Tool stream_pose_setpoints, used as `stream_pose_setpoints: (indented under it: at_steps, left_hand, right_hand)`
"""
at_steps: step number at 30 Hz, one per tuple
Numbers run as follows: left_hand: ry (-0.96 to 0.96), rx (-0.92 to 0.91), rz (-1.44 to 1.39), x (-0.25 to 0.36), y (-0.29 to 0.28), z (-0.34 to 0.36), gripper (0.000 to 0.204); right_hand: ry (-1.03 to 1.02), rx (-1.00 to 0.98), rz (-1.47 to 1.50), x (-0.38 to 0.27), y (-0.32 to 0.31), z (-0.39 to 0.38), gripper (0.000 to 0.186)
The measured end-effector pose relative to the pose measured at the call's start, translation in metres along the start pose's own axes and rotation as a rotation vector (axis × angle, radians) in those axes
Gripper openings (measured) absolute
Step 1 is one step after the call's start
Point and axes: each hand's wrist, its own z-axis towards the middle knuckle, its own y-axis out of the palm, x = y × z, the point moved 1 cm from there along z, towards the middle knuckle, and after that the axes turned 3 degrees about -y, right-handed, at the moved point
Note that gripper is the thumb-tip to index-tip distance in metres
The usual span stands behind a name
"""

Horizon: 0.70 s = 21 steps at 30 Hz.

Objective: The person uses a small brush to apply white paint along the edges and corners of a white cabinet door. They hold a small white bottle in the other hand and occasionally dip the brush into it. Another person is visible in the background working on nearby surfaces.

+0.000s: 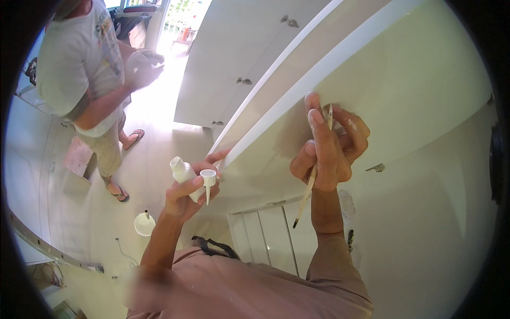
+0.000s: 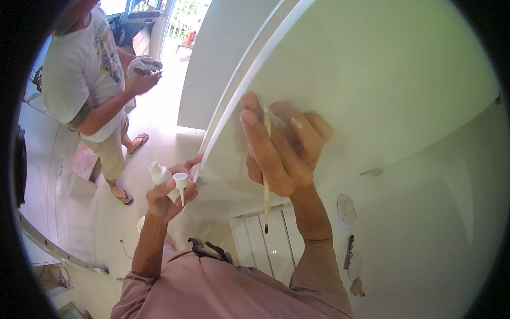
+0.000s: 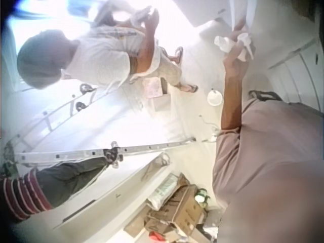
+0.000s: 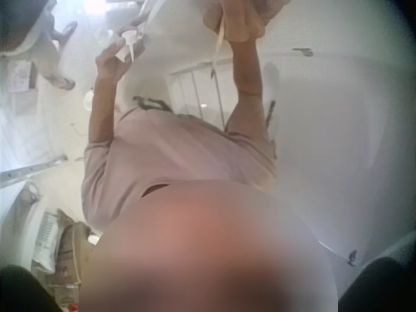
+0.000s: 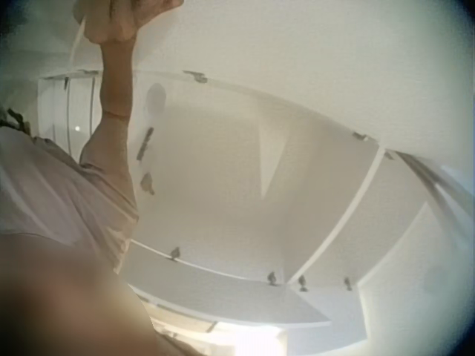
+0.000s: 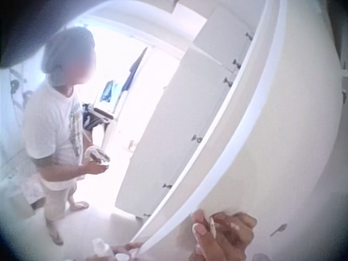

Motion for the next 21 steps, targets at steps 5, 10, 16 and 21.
stream_pose_setpoints:
  at_steps: [5,10,16,21]
  left_hand:
    - [-0.003,-0.002,0.000,0.001,0.000,0.000,0.037]
    - [0.017,-0.016,0.039,0.001,-0.001,0.000,0.040]
    - [0.008,-0.025,0.032,0.002,-0.002,0.000,0.039]
    - [0.008,-0.020,0.025,0.005,0.000,-0.002,0.038]
  right_hand:
    - [-0.016,-0.031,0.083,-0.003,-0.005,-0.003,0.035]
    - [0.012,-0.097,0.334,-0.011,-0.012,-0.007,0.035]
    - [0.142,0.055,0.376,-0.012,-0.011,-0.011,0.043]
    - [0.078,-0.028,0.164,-0.015,-0.006,-0.010,0.045]
